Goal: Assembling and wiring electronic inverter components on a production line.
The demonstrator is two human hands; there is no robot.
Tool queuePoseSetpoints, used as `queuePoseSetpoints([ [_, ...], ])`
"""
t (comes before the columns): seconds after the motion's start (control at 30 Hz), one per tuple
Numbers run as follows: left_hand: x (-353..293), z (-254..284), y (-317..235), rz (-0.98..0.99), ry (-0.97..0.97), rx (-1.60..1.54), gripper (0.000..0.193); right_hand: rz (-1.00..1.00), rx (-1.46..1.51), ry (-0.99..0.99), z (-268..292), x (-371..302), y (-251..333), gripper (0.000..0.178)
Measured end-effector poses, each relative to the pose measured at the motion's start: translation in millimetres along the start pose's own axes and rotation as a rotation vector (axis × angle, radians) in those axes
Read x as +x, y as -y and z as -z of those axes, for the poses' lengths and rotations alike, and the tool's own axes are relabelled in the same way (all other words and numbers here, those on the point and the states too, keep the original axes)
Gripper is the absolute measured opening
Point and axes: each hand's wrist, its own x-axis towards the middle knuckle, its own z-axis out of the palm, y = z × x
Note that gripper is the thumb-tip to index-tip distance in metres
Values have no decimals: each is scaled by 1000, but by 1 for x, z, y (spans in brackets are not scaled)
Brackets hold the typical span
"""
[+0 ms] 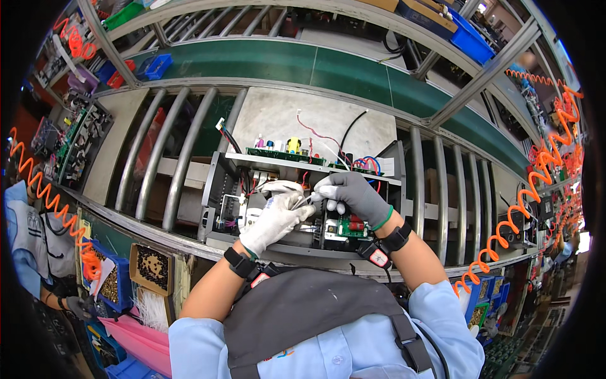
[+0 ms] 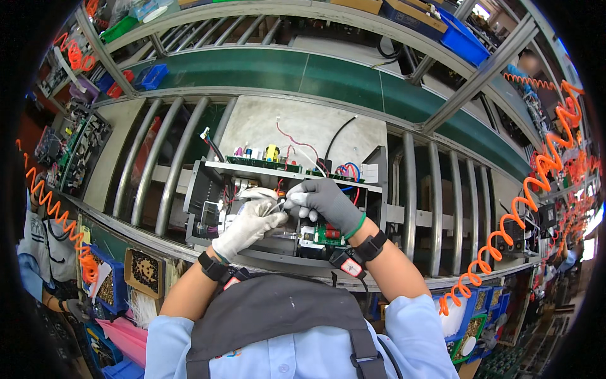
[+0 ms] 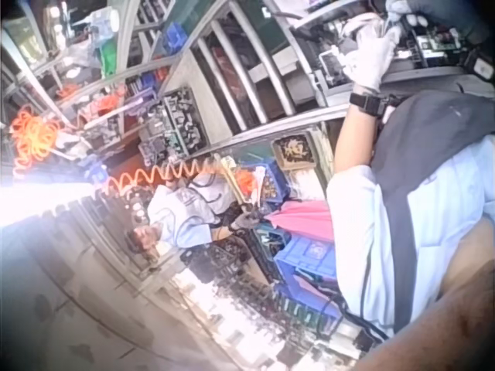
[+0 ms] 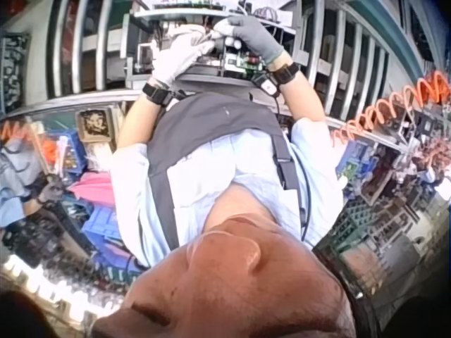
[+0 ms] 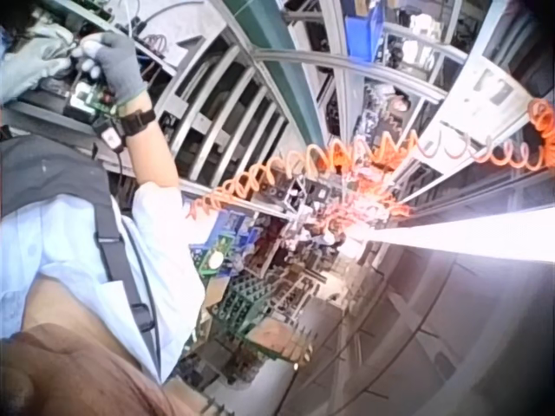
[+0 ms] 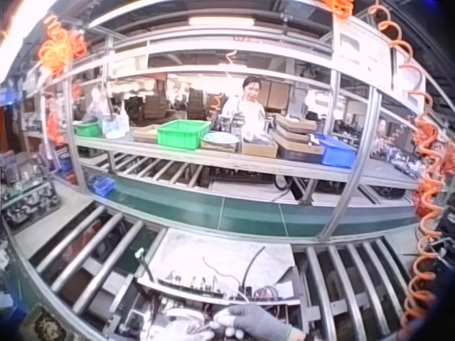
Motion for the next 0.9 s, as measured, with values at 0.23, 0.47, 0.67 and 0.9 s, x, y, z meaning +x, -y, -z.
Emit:
queuePoseSetpoints([
  [0.23, 6, -1, 11, -39, 28, 11, 21, -10, -54, 23, 2, -2, 2, 18],
  [0.47, 4, -1, 4, -8, 37, -32, 20, 37, -1, 17, 1, -2, 1, 17],
  [0.67, -1, 2, -2, 15, 47, -5, 22, 13, 13, 30, 1, 0, 1, 16],
  [0.9, 2, 4, 3, -36, 65, 83, 21, 13, -11, 46, 1, -1, 2, 16],
])
